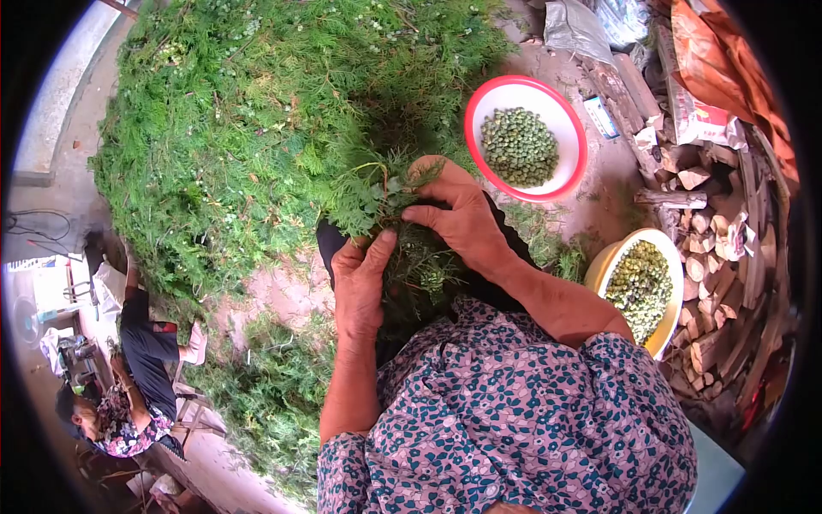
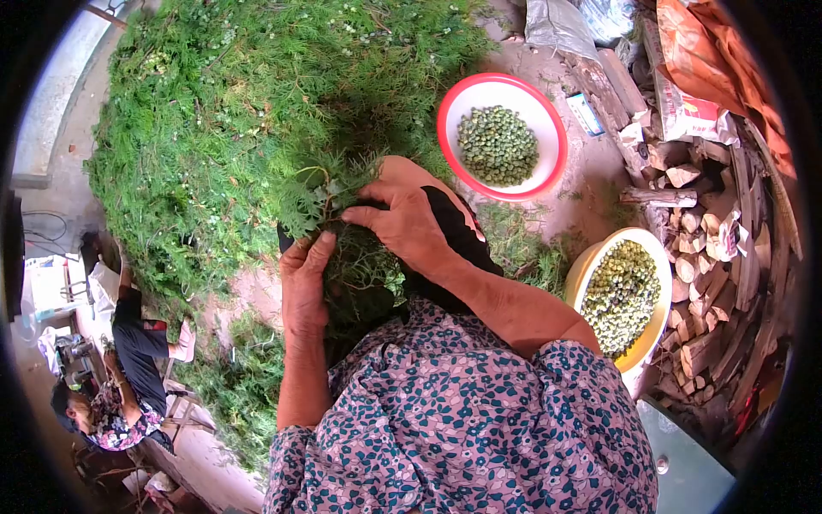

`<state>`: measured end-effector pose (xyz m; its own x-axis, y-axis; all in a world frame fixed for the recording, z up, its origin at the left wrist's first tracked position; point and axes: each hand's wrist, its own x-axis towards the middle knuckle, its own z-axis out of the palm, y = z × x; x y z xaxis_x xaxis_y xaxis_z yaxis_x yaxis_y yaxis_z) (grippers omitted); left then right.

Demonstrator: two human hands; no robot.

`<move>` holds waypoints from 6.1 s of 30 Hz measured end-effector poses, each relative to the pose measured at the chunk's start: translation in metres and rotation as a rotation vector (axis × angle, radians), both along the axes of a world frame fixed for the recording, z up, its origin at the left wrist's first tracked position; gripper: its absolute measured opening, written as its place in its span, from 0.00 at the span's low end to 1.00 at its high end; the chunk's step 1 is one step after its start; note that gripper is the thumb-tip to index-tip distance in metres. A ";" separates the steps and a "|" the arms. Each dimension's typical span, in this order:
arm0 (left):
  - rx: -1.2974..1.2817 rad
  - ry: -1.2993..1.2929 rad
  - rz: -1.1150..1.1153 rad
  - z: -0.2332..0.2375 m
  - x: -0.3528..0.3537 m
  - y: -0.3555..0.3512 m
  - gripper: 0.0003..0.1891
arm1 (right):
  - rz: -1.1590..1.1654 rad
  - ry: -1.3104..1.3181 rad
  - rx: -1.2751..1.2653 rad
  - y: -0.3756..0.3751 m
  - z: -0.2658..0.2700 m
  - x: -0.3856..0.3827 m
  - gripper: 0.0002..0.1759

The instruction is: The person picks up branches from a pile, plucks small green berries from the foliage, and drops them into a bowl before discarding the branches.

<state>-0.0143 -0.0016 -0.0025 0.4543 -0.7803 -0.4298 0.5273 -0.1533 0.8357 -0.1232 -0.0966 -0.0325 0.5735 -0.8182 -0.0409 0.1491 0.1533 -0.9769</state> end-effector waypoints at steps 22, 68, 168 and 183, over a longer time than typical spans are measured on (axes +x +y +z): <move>0.033 0.033 -0.065 -0.006 0.002 0.004 0.07 | -0.072 0.121 -0.465 -0.013 0.001 -0.001 0.09; -0.014 -0.323 -0.114 0.022 0.012 0.018 0.08 | 0.447 -0.062 0.263 -0.008 0.006 -0.015 0.14; -0.013 -0.321 -0.176 0.010 -0.008 0.006 0.10 | -0.090 0.119 -0.383 -0.015 -0.012 -0.013 0.14; 0.088 -0.658 -0.281 0.000 0.002 0.011 0.08 | 0.103 0.347 -0.829 -0.005 0.018 -0.023 0.18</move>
<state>-0.0126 0.0096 -0.0022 0.4278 -0.8808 -0.2030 -0.1505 -0.2909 0.9448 -0.1459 -0.1020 -0.0148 0.7110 -0.6075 0.3541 -0.1503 -0.6232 -0.7675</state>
